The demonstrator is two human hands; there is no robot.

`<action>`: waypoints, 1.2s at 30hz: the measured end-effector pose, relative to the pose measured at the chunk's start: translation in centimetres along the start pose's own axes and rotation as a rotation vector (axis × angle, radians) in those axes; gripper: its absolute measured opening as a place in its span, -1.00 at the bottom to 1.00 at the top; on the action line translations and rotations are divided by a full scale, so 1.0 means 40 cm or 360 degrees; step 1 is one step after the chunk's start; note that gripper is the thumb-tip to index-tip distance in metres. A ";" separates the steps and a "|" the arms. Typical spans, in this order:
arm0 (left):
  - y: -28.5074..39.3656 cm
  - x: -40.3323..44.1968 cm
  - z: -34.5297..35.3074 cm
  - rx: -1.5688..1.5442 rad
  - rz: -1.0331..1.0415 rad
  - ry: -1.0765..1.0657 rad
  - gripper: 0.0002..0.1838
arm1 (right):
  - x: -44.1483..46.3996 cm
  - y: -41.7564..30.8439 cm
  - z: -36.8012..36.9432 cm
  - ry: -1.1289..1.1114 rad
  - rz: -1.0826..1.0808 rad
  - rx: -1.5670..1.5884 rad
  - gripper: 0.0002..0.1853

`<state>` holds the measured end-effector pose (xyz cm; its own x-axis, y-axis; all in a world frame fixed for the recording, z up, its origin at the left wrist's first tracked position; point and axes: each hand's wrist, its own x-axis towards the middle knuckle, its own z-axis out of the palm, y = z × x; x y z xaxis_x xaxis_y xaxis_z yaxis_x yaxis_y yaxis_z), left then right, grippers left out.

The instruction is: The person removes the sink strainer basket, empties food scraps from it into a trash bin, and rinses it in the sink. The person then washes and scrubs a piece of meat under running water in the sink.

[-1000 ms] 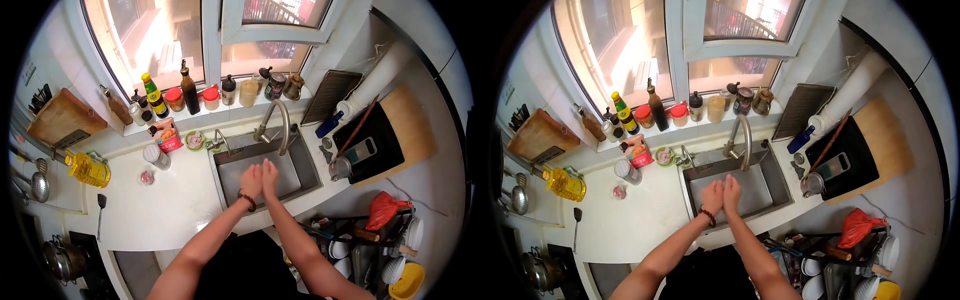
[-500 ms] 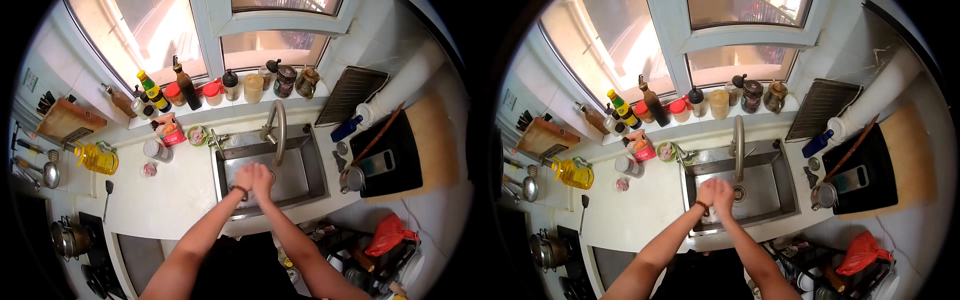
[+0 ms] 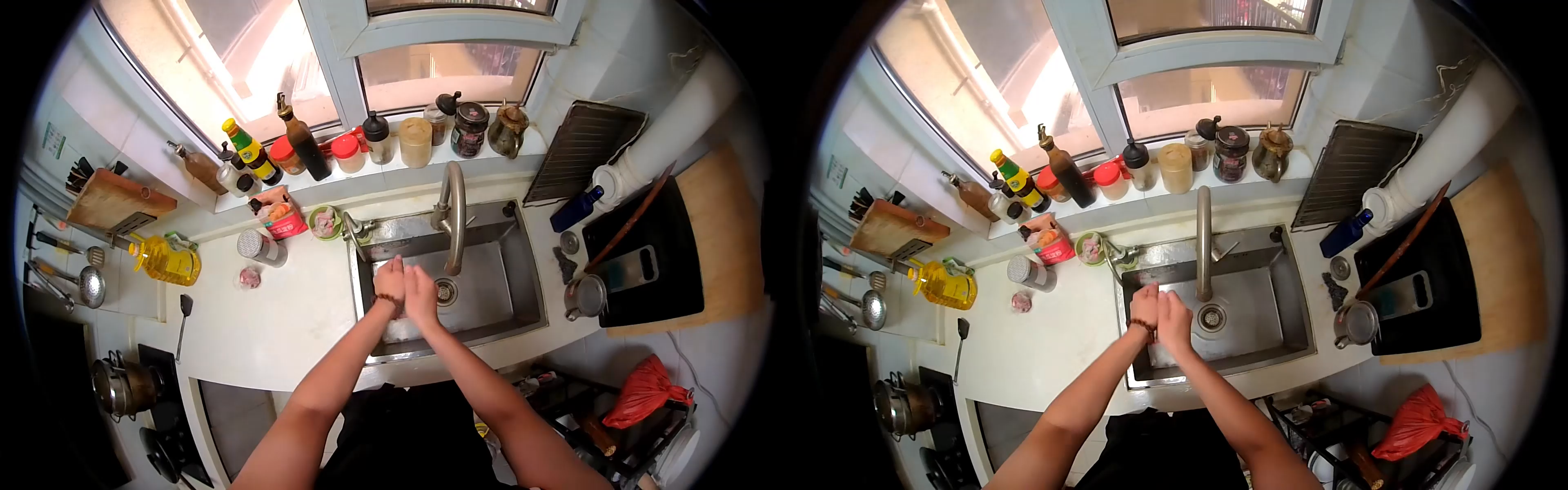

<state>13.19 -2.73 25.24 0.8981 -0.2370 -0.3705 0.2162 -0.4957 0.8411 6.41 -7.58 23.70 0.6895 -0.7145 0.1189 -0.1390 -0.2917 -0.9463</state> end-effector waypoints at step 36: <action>-0.028 -0.051 0.042 0.0335 0.0787 0.0112 -0.54 | 0.032 0.071 -0.013 0.0180 0.0190 0.0187 -0.56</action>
<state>10.49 -3.11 24.40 0.8981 -0.4318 0.0830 -0.3140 -0.4976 0.8086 6.53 -9.65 21.31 0.5881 -0.8082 0.0307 -0.1263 -0.1292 -0.9835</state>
